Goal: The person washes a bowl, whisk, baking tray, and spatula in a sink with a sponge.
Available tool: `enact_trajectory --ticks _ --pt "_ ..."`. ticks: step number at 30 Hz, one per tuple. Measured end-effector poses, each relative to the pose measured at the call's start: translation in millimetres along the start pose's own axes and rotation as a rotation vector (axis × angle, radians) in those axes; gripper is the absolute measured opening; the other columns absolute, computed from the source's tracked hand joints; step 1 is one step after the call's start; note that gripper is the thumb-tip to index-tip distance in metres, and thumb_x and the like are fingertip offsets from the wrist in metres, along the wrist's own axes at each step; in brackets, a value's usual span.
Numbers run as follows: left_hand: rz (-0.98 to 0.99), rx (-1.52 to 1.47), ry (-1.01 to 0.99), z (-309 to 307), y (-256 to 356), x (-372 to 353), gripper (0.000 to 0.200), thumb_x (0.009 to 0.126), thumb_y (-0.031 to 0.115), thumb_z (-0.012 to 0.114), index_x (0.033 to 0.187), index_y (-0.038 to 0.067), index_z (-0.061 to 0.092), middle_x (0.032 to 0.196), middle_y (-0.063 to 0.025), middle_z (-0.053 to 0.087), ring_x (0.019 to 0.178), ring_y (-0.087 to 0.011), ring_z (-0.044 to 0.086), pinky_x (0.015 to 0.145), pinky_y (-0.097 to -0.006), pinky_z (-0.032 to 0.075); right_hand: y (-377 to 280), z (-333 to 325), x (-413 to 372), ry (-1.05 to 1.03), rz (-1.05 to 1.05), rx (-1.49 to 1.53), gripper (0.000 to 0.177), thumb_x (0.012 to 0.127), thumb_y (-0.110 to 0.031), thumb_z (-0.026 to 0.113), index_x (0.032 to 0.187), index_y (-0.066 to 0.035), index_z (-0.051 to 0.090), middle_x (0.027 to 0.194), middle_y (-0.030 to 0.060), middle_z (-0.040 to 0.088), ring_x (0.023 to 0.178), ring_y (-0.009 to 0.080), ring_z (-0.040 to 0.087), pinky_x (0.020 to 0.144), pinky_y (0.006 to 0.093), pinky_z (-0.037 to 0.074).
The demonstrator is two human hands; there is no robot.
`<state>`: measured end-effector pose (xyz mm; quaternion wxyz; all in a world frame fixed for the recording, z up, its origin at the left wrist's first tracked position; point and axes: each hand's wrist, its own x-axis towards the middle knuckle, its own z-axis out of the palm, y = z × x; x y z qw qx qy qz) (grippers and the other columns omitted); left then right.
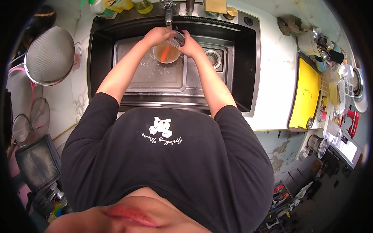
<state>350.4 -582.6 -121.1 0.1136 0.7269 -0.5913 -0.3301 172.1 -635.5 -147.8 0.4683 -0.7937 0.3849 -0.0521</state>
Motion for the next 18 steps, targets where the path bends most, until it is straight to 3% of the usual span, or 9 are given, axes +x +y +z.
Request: enact_trajectory --ticks 4,6,8,11,13,15,16,17,18 --pt "0.11 0.094 0.224 6 4 5 0.02 0.084 0.027 0.053 0.092 0.013 0.066 0.083 -0.009 0.064 0.077 -0.0288 0.06 0.069 -0.0365 0.047 -5 4 3 -0.013 0.05 0.067 0.08 0.062 -0.018 0.064 0.131 0.0 0.028 0.092 0.0233 0.061 0.087 0.0321 0.061 0.074 0.0367 0.048" --pt "0.539 0.159 0.419 12 2 12 0.02 0.081 0.029 0.055 0.089 0.014 0.066 0.083 -0.0083 0.064 0.074 -0.029 0.06 0.066 -0.0378 0.048 -1 9 9 -0.008 0.05 0.007 0.079 0.062 -0.018 0.064 0.13 0.001 0.029 0.089 0.0188 0.06 0.08 0.0282 0.061 0.067 0.0355 0.049" --pt "0.491 0.209 0.324 9 4 14 0.018 0.079 0.026 0.057 0.089 0.014 0.066 0.084 -0.0072 0.064 0.075 -0.0282 0.06 0.066 -0.0378 0.048 7 12 17 -0.004 0.05 -0.052 0.078 0.062 -0.018 0.064 0.129 0.001 0.03 0.086 0.0142 0.059 0.073 0.0243 0.06 0.06 0.0344 0.05" --pt "0.466 0.341 0.19 -1 10 10 0.018 0.077 0.021 0.058 0.092 0.014 0.066 0.087 -0.005 0.064 0.076 -0.0269 0.061 0.067 -0.0375 0.048 8 9 20 0.024 -0.089 -0.215 0.074 0.062 -0.021 0.065 0.125 0.004 0.034 0.093 0.0185 0.06 0.082 0.0278 0.06 0.071 0.0349 0.049" --pt "0.488 0.424 0.152 1 3 11 0.019 0.076 0.02 0.058 0.094 0.015 0.065 0.089 -0.0038 0.063 0.076 -0.0264 0.061 0.067 -0.0372 0.049 3 6 26 -0.008 -0.087 -0.239 0.073 0.063 -0.034 0.068 0.117 0.007 0.04 0.102 0.0268 0.058 0.097 0.0355 0.058 0.081 0.0384 0.047" --pt "0.697 0.372 0.413 5 -2 10 0.02 0.076 0.019 0.058 0.094 0.015 0.063 0.089 -0.002 0.063 0.072 -0.0255 0.061 0.064 -0.036 0.049 1 2 30 0.0 -0.095 -0.138 0.073 0.062 -0.036 0.069 0.115 0.007 0.042 0.102 0.0264 0.058 0.095 0.0358 0.058 0.081 0.0385 0.046" --pt "0.696 0.374 0.412 6 -5 10 0.02 0.076 0.019 0.058 0.094 0.015 0.063 0.089 -0.002 0.063 0.072 -0.0255 0.061 0.064 -0.036 0.049 0 1 31 0.009 -0.103 -0.037 0.074 0.061 -0.038 0.069 0.113 0.007 0.043 0.101 0.0259 0.058 0.094 0.0361 0.058 0.081 0.0387 0.046" --pt "0.669 0.333 0.433 6 -8 11 0.02 0.076 0.019 0.058 0.095 0.015 0.063 0.09 -0.0017 0.063 0.073 -0.0247 0.061 0.063 -0.0351 0.049 -1 2 31 0.065 -0.119 0.005 0.058 0.07 -0.035 0.062 0.109 0.006 0.048 0.098 0.0252 0.059 0.09 0.036 0.059 0.079 0.0394 0.047" --pt "0.642 0.293 0.456 6 -9 10 0.021 0.076 0.019 0.057 0.096 0.015 0.062 0.09 -0.0014 0.063 0.073 -0.0239 0.061 0.062 -0.0342 0.05 -5 0 32 0.063 -0.12 0.005 0.058 0.07 -0.035 0.062 0.109 0.006 0.048 0.098 0.0252 0.059 0.09 0.036 0.059 0.079 0.0394 0.047"
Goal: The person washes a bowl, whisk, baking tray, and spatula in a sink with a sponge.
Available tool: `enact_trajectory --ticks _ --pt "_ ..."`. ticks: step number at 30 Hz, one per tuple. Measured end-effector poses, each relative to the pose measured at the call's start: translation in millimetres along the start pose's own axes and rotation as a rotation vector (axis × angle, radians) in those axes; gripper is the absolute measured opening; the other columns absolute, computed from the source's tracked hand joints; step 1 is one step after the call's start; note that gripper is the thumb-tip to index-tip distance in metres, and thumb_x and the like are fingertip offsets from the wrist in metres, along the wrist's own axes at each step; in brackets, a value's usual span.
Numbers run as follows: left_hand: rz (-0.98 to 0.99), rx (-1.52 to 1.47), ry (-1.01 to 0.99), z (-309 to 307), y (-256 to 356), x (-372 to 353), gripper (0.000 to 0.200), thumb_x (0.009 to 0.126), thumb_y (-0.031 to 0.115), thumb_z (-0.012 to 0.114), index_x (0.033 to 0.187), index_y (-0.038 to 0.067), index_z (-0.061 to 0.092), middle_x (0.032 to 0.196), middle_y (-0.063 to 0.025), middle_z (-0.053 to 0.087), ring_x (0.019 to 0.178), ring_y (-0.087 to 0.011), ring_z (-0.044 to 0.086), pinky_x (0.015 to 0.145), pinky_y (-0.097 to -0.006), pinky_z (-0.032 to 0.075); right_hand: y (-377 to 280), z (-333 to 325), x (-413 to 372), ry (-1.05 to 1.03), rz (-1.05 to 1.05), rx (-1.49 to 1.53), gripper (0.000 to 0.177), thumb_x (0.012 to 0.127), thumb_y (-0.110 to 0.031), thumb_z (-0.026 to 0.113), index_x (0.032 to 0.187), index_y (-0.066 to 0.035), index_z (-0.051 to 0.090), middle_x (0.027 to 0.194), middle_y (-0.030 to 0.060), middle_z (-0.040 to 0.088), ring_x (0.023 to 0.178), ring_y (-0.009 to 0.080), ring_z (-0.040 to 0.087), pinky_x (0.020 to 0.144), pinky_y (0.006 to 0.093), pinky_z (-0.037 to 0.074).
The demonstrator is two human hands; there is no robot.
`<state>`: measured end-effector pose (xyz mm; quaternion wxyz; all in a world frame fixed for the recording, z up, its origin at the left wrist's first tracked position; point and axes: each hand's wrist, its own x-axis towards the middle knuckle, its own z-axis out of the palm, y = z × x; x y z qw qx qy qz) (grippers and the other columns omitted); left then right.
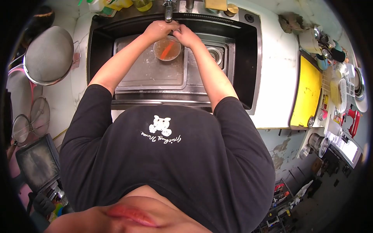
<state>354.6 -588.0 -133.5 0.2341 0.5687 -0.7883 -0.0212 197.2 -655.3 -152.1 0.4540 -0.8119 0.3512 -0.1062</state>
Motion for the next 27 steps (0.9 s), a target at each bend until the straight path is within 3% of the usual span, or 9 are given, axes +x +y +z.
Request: enact_trajectory --ticks 3,6,10,13,14,16,20,24,27 --pt "-0.15 0.217 -0.217 1 5 1 0.022 0.075 0.016 0.057 0.096 0.016 0.062 0.093 -0.0004 0.063 0.079 -0.0217 0.061 0.061 -0.0326 0.05 -3 0 0 -0.127 0.214 0.042 0.039 0.079 -0.026 0.049 0.103 0.003 0.053 0.095 0.0246 0.06 0.09 0.0366 0.059 0.078 0.0409 0.047" --pt "0.0 0.267 -0.125 3 10 -3 0.021 0.077 0.017 0.056 0.096 0.016 0.063 0.095 -0.0019 0.063 0.085 -0.022 0.06 0.065 -0.033 0.05 5 9 2 -0.094 0.14 -0.131 0.032 0.082 -0.02 0.04 0.102 0.0 0.056 0.092 0.0232 0.061 0.088 0.0376 0.059 0.079 0.0419 0.046" --pt "-0.077 0.142 -0.019 22 -8 -15 0.023 0.078 0.018 0.055 0.1 0.016 0.063 0.096 -0.0044 0.063 0.087 -0.0231 0.06 0.071 -0.0326 0.049 4 9 9 0.029 0.05 -0.313 0.033 0.081 -0.023 0.043 0.105 -0.006 0.058 0.1 0.0209 0.059 0.094 0.0353 0.057 0.083 0.0412 0.046" --pt "-0.56 -0.323 0.109 28 -14 -31 0.031 0.084 0.014 0.051 0.114 0.017 0.058 0.102 -0.0064 0.061 0.087 -0.024 0.06 0.076 -0.0325 0.049 -14 10 14 0.025 0.067 -0.348 0.033 0.08 -0.024 0.044 0.107 -0.011 0.058 0.104 0.0183 0.058 0.099 0.0328 0.056 0.084 0.0411 0.045" --pt "-0.558 -0.319 0.106 25 -9 -32 0.031 0.084 0.014 0.051 0.114 0.017 0.058 0.102 -0.0064 0.061 0.087 -0.024 0.06 0.076 -0.0325 0.049 -23 11 15 -0.019 0.098 -0.368 0.033 0.08 -0.024 0.045 0.108 -0.012 0.057 0.106 0.0167 0.058 0.101 0.0318 0.055 0.085 0.0411 0.045" --pt "-1.279 -1.463 0.4 31 -8 -37 0.039 0.087 0.01 0.049 0.126 0.01 0.044 0.113 -0.0065 0.055 0.095 -0.0224 0.058 0.082 -0.0377 0.048 -21 23 27 -0.004 0.073 -0.362 0.037 0.077 -0.024 0.049 0.112 -0.013 0.055 0.107 0.0162 0.057 0.101 0.0317 0.055 0.086 0.0412 0.045" --pt "-1.109 -1.837 0.664 47 -15 -57 0.036 0.089 0.004 0.045 0.124 0.011 0.041 0.111 -0.0054 0.052 0.097 -0.0206 0.055 0.083 -0.0419 0.047 -30 36 47 -0.081 0.109 -0.423 0.055 0.068 -0.025 0.059 0.121 -0.015 0.049 0.115 0.0173 0.055 0.105 0.0318 0.054 0.089 0.0405 0.044" --pt "-1.043 -1.882 0.815 61 -10 -54 0.032 0.087 0.002 0.045 0.118 0.009 0.047 0.098 -0.0012 0.057 0.092 -0.0143 0.057 0.076 -0.0277 0.044 -49 32 42 -0.13 0.025 -0.344 0.064 0.065 -0.027 0.062 0.124 -0.01 0.044 0.109 0.0206 0.055 0.109 0.0344 0.05 0.092 0.0382 0.041" --pt "-1.087 -1.835 0.618 81 -16 -53 0.018 0.086 0.009 0.05 0.102 0.009 0.058 0.087 -0.0004 0.061 0.085 -0.0134 0.058 0.072 -0.0231 0.043 -54 22 25 -0.158 -0.086 -0.345 0.064 0.066 -0.029 0.062 0.125 -0.01 0.043 0.115 0.0207 0.052 0.111 0.036 0.048 0.092 0.039 0.04"
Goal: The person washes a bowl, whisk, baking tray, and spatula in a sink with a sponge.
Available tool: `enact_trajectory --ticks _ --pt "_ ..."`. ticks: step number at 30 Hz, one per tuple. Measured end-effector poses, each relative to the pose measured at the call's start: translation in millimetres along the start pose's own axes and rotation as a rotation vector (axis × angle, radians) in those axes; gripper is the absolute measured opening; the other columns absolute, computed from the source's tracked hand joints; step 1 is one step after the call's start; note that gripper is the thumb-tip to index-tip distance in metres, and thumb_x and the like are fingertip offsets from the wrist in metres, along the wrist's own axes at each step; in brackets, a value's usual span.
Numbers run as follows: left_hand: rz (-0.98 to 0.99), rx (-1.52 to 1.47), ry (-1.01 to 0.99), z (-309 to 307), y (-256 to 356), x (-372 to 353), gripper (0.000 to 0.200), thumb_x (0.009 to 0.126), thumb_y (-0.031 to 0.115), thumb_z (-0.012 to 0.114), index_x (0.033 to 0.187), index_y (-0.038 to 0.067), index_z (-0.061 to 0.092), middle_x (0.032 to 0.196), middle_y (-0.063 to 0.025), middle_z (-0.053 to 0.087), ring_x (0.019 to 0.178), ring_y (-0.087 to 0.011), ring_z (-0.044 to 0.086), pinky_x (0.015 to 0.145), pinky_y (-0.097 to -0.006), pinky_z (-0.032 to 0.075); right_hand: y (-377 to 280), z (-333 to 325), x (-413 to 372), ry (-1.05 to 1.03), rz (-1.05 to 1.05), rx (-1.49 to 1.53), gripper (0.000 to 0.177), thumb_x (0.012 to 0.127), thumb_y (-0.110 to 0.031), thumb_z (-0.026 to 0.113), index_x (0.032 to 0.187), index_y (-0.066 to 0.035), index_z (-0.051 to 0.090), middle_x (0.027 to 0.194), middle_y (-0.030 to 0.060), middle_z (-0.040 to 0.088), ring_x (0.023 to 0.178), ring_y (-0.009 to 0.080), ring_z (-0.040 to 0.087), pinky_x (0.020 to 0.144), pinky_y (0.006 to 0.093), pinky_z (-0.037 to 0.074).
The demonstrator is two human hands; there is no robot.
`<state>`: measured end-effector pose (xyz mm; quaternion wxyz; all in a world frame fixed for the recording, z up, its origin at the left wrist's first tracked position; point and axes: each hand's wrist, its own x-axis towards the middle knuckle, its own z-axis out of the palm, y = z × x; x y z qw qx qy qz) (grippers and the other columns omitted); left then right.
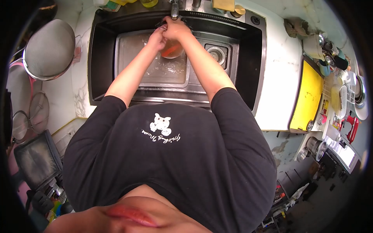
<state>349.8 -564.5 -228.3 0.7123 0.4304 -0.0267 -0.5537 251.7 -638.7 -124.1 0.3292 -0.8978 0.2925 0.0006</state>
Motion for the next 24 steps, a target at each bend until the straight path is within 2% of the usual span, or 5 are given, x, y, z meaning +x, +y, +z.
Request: enact_trajectory --ticks 4,11,17,20,24 --pt "0.018 0.714 -0.252 17 -6 -12 0.023 0.087 0.014 0.05 0.105 0.001 0.056 0.099 -0.0051 0.061 0.093 -0.0165 0.058 0.082 -0.0303 0.046 38 9 -40 0.304 0.164 0.131 0.056 0.07 -0.025 0.059 0.122 -0.014 0.044 0.118 0.0183 0.047 0.108 0.0372 0.049 0.088 0.0423 0.043" --pt "0.002 1.72 -0.201 8 -43 -21 0.039 0.08 0.033 0.056 0.107 0.006 0.06 0.105 -0.0158 0.061 0.102 -0.0296 0.056 0.087 -0.0376 0.042 113 85 -125 -0.076 0.586 0.056 0.081 0.074 -0.028 0.062 0.137 -0.006 0.016 0.129 0.0346 0.027 0.115 0.0458 0.04 0.098 0.043 0.036" --pt "-0.086 1.638 -0.027 -5 -36 5 0.029 0.08 0.028 0.057 0.102 0.009 0.061 0.096 -0.0088 0.064 0.087 -0.0219 0.061 0.075 -0.0333 0.047 100 97 -135 -0.339 0.526 0.004 0.092 0.071 -0.038 0.065 0.139 -0.006 0.013 0.137 0.0307 0.016 0.122 0.0419 0.035 0.101 0.0402 0.033" --pt "-0.331 0.8 0.046 15 -10 -9 0.016 0.082 0.021 0.054 0.093 0.013 0.063 0.08 0.0005 0.06 0.073 -0.0118 0.059 0.059 -0.0233 0.046 105 96 -130 -0.512 0.433 0.012 0.097 0.068 -0.047 0.065 0.14 -0.006 0.013 0.139 0.0292 0.017 0.123 0.0415 0.034 0.102 0.0398 0.031" --pt "-0.182 0.909 0.03 16 3 -3 0.019 0.081 0.021 0.053 0.094 0.012 0.062 0.084 -0.0017 0.062 0.073 -0.0153 0.061 0.062 -0.0271 0.047 106 91 -115 -0.366 0.397 0.052 0.077 0.076 -0.054 0.049 0.126 0.004 0.04 0.13 0.0301 0.035 0.12 0.0394 0.038 0.1 0.04 0.033"
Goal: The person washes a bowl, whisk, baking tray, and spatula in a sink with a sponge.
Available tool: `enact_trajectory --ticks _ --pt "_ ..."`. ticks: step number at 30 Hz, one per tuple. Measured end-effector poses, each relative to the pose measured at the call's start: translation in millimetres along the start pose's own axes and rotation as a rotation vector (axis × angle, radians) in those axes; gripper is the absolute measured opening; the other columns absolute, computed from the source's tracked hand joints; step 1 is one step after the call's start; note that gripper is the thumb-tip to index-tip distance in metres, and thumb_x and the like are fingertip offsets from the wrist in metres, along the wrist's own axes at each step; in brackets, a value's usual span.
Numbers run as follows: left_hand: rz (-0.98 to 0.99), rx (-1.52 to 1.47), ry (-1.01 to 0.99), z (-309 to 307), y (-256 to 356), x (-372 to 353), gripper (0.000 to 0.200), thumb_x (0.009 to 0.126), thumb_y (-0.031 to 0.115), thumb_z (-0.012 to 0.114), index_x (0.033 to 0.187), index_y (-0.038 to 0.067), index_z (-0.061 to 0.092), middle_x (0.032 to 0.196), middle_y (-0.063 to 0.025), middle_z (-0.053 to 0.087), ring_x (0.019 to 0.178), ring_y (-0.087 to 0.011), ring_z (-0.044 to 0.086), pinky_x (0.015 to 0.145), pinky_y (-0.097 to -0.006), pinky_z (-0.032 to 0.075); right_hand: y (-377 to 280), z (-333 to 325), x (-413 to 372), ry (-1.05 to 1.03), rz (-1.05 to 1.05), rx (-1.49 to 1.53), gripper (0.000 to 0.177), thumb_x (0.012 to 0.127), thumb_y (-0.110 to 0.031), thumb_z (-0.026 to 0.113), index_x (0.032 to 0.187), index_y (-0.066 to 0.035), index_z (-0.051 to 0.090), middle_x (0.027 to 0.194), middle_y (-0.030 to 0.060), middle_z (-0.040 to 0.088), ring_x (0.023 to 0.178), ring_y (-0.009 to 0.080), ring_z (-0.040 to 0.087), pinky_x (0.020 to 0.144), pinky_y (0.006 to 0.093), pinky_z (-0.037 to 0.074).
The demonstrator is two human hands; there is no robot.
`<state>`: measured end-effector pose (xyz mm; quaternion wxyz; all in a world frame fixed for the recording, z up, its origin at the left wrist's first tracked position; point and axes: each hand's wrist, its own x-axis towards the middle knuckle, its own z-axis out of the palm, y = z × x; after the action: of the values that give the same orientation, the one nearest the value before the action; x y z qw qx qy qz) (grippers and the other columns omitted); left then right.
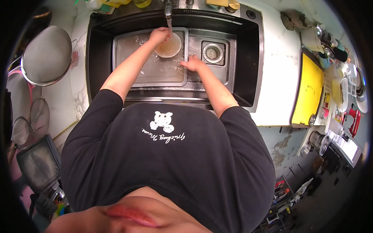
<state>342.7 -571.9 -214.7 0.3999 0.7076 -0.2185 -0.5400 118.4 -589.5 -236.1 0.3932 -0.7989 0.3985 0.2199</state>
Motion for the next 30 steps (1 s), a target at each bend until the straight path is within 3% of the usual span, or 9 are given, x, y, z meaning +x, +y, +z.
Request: enact_trajectory --ticks 5,6,11,13,15,18,21,24,30 --pt "0.258 0.755 0.614 -28 -11 -11 0.03 0.075 0.027 0.054 0.101 0.016 0.061 0.093 -0.0133 0.063 0.089 -0.0337 0.059 0.077 -0.0402 0.047 -6 -7 11 0.098 0.019 0.04 0.07 0.079 -0.048 0.048 0.127 0.003 0.039 0.128 0.03 0.037 0.118 0.04 0.04 0.098 0.0397 0.035" --pt "0.089 0.775 0.663 -26 -9 -25 0.03 0.075 0.028 0.053 0.1 0.013 0.061 0.09 -0.0144 0.062 0.094 -0.0305 0.059 0.083 -0.0408 0.045 -3 -5 14 0.116 0.018 0.051 0.07 0.08 -0.049 0.047 0.127 0.002 0.039 0.13 0.027 0.037 0.118 0.0374 0.041 0.098 0.0391 0.035" --pt "-0.249 0.548 0.201 -33 -71 2 0.035 0.078 0.032 0.05 0.104 0.011 0.06 0.091 -0.0155 0.063 0.092 -0.0272 0.059 0.081 -0.0372 0.045 11 8 14 0.176 -0.039 0.13 0.063 0.08 -0.046 0.047 0.124 0.0 0.045 0.125 0.023 0.047 0.114 0.0339 0.047 0.096 0.0379 0.037" --pt "-0.446 0.511 0.066 -29 -74 -6 0.037 0.079 0.033 0.048 0.107 0.012 0.059 0.088 -0.0148 0.063 0.088 -0.0246 0.061 0.076 -0.0341 0.047 14 8 16 -0.111 -0.016 0.065 0.056 0.08 -0.041 0.046 0.117 0.001 0.052 0.115 0.0219 0.054 0.109 0.0333 0.051 0.094 0.0374 0.039" --pt "-0.055 0.463 0.223 -28 -77 -16 0.038 0.083 0.033 0.046 0.11 0.01 0.057 0.084 -0.0164 0.063 0.083 -0.0276 0.061 0.071 -0.0367 0.048 17 9 10 -0.182 -0.059 -0.013 0.053 0.08 -0.039 0.046 0.115 0.001 0.054 0.113 0.0214 0.056 0.107 0.0335 0.053 0.092 0.0377 0.04" --pt "0.211 0.784 0.311 -29 -67 -28 0.034 0.085 0.025 0.042 0.114 0.013 0.055 0.103 -0.0157 0.06 0.091 -0.0326 0.059 0.078 -0.0445 0.046 18 5 -3 -0.246 -0.107 -0.051 0.05 0.079 -0.037 0.047 0.113 -0.001 0.055 0.111 0.0205 0.057 0.105 0.0334 0.054 0.091 0.0379 0.041" --pt "0.529 0.966 0.431 -35 -51 -47 0.038 0.083 0.021 0.045 0.12 0.024 0.049 0.097 -0.011 0.059 0.083 -0.0328 0.059 0.072 -0.044 0.048 28 13 -4 -0.161 -0.103 0.028 0.049 0.078 -0.036 0.048 0.115 -0.003 0.054 0.113 0.0197 0.056 0.105 0.033 0.054 0.09 0.0377 0.041" --pt "0.618 1.007 0.542 -50 -26 -61 0.046 0.08 0.014 0.045 0.122 0.032 0.046 0.094 -0.0079 0.059 0.08 -0.0309 0.059 0.066 -0.0418 0.049 29 7 -5 -0.083 -0.083 0.06 0.049 0.078 -0.035 0.05 0.117 -0.005 0.053 0.114 0.0195 0.056 0.106 0.0331 0.053 0.091 0.0374 0.041" --pt "0.551 0.797 0.635 -62 -4 -60 0.036 0.084 0.022 0.045 0.118 0.025 0.052 0.097 -0.0097 0.061 0.084 -0.033 0.059 0.07 -0.042 0.048 22 6 5 0.118 -0.138 0.064 0.053 0.077 -0.034 0.052 0.124 -0.008 0.047 0.118 0.0219 0.052 0.108 0.0359 0.05 0.093 0.039 0.04"
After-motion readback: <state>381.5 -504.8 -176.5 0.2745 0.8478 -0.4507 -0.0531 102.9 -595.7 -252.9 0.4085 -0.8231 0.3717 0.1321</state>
